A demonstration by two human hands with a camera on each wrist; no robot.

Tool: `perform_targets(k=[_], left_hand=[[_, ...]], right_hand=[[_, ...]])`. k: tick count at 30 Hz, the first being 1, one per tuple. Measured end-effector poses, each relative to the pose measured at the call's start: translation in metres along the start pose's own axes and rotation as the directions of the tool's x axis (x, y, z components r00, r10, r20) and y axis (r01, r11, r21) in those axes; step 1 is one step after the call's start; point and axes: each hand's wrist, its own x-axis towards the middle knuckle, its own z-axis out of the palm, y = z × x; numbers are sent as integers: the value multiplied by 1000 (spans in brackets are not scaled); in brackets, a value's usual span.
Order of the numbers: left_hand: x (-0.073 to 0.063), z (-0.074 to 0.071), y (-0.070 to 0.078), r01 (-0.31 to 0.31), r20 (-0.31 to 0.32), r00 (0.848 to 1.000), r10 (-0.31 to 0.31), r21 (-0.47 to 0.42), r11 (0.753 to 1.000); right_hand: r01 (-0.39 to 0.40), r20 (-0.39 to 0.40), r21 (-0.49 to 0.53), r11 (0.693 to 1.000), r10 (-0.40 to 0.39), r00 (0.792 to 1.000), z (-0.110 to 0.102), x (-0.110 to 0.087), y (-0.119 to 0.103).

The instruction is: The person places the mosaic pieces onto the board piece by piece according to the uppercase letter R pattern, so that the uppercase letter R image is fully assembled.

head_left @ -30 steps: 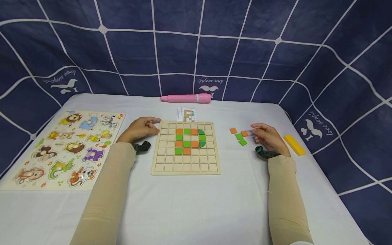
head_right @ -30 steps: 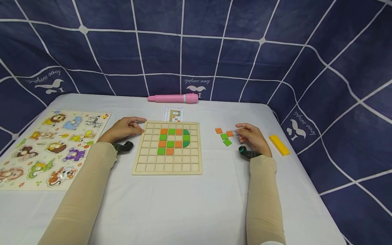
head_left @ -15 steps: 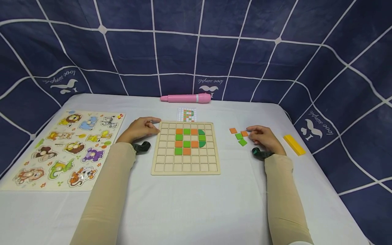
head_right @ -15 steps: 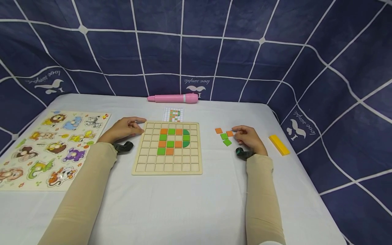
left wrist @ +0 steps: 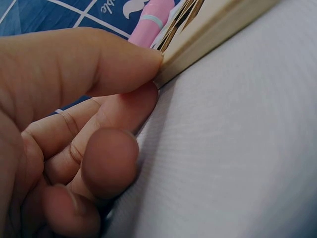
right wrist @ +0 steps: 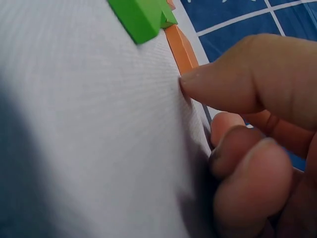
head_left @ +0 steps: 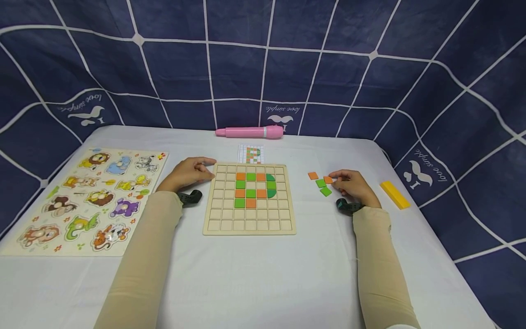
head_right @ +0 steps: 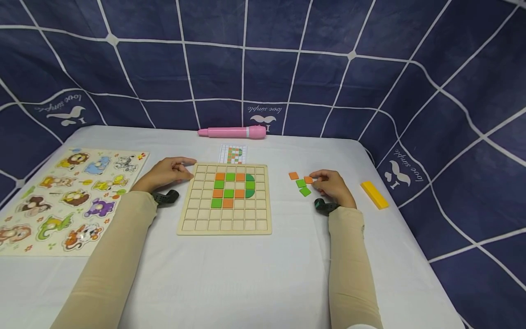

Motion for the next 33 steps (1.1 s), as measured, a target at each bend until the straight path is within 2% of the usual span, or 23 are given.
perform_targets(k=[9,16,20,25,33], left_hand=[[0,-1,0,-4,-8,1000,4,27,1000],[0,0,0,-5,-5,1000,5,7,1000],[-1,0,0,-7,-5,1000,7,4,1000],[-1,0,1,-11,-2,1000,11,11,1000],[-3,0,4,-11,-5,1000,11,28,1000]], right_hand=[[-54,-38,-25,998,53,998,0,1,-2],[-53,-57,13,998,54,997,2,0,-3],[-49,-59,-14,999,48,997,3,0,-6],[11,-54,-55,998,-14,998,7,0,-17],[132,-12,-42,990,-132,991,27,3,-45]])
